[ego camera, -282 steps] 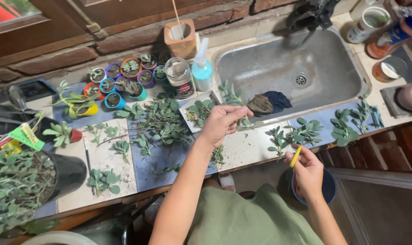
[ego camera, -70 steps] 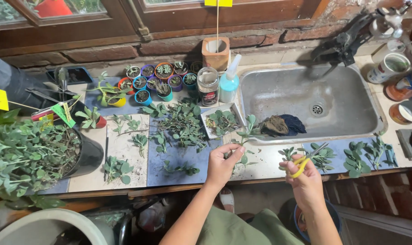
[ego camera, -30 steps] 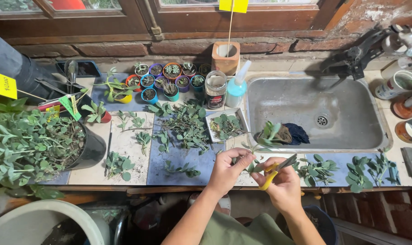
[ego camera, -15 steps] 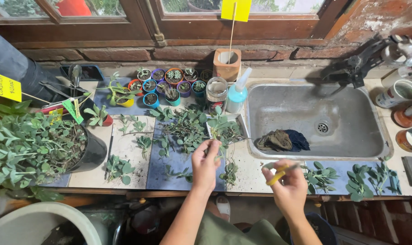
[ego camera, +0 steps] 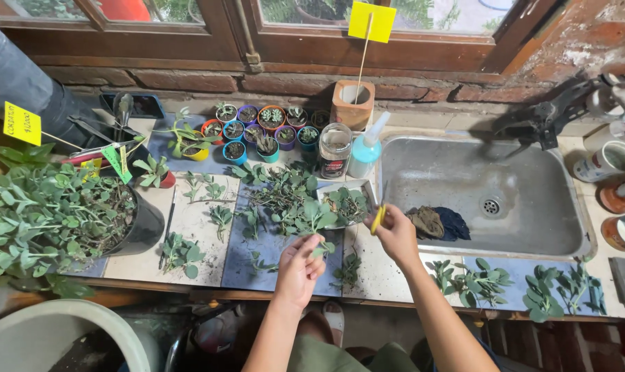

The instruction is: The person trims plant stems using yellow-handled scissors, removing lower leaves and cutting the stems into smaller pieces. The trimmed pieces are placed on a blue mat on the countertop next to a sink.

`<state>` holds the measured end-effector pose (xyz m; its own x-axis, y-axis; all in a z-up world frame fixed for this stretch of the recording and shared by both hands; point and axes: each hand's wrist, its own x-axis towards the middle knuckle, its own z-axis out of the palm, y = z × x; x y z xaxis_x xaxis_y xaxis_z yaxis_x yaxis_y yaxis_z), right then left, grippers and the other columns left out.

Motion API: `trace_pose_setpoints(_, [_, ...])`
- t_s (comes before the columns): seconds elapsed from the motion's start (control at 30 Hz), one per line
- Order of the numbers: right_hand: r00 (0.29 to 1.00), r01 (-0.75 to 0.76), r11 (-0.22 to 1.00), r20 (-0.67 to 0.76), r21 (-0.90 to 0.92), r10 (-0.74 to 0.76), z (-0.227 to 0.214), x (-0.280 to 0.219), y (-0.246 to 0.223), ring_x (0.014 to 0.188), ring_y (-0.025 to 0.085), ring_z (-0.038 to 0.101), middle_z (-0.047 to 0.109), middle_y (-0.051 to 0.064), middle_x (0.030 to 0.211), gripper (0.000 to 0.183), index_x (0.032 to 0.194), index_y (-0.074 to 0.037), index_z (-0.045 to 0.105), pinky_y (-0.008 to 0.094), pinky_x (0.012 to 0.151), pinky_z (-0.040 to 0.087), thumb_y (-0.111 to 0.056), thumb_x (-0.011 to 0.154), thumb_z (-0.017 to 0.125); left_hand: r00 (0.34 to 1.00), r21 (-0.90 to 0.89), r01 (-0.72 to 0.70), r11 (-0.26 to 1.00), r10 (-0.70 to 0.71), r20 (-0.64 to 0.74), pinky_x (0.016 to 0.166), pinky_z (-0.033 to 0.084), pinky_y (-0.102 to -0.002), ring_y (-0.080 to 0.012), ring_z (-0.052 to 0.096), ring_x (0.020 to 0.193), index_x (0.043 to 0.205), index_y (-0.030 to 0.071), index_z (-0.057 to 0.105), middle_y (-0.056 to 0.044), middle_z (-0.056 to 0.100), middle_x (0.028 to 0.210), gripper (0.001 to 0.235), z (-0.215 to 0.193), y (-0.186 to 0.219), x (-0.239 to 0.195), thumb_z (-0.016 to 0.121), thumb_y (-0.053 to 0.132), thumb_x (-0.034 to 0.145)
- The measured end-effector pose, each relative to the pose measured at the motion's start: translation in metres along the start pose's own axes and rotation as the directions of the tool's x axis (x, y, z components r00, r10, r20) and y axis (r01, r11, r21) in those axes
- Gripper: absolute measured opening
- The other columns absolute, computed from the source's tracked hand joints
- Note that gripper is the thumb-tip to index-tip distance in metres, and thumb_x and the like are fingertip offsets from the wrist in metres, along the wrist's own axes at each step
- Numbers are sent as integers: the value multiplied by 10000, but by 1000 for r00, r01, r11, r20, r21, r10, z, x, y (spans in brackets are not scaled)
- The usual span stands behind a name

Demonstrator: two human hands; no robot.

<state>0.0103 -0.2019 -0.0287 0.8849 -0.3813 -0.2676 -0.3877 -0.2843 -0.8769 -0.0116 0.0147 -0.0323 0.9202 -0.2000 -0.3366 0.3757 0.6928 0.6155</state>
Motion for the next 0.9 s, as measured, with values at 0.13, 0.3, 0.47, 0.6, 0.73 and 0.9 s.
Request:
trace_pose_setpoints(0.13, [985,-132,983,94,-130,145,-11,-6,-21,1001,267,699,712,173,1189,922,1565,-98,332,421,886,582,-375,801,767,1000,62,-10,998,9,12,423,219,-244,-85,221,416,936,-22,742,68,232,486,147,-3,8,-1,707,119,913])
trace_pose_setpoints(0.3, [912,-307,895,169,-322,374,-13,-16,44,483,81,548,822,114,1000,556,1243,-87,697,193,413,420,-389,794,822,999,173,8,985,-15,39,401,236,-246,-77,293,420,932,-52,764,-14,564,565,138,-10,9,13,717,77,913])
trace_pose_setpoints(0.47, [932,-228,772,94,-594,349,-5,-26,117,690,188,732,814,63,924,542,1040,-131,814,320,579,507,-573,727,842,995,164,90,982,-95,23,397,235,-228,-51,307,428,939,-64,752,-84,734,834,136,-8,4,39,721,63,901])
trace_pose_setpoints(0.6, [887,-358,666,-15,-655,461,3,-29,136,960,284,745,792,112,1026,625,1155,-153,648,377,772,557,-538,717,871,986,199,137,970,-153,68,399,237,-234,-57,296,412,918,-73,739,-92,707,760,156,3,15,57,722,81,899])
trace_pose_setpoints(0.73, [876,-404,678,-45,-614,481,8,-30,126,868,330,713,745,145,971,613,1043,-99,538,388,674,510,-525,742,858,976,225,164,960,-191,101,389,267,-231,-61,328,422,956,-45,747,-94,745,856,149,8,26,80,723,92,905])
trace_pose_setpoints(0.9, [930,-305,741,-20,-598,367,11,-19,131,675,259,601,657,70,744,480,800,-154,459,379,585,423,-332,755,902,959,200,112,973,-158,235,404,216,-235,-81,275,410,939,-31,759,10,475,487,165,30,47,95,738,128,904])
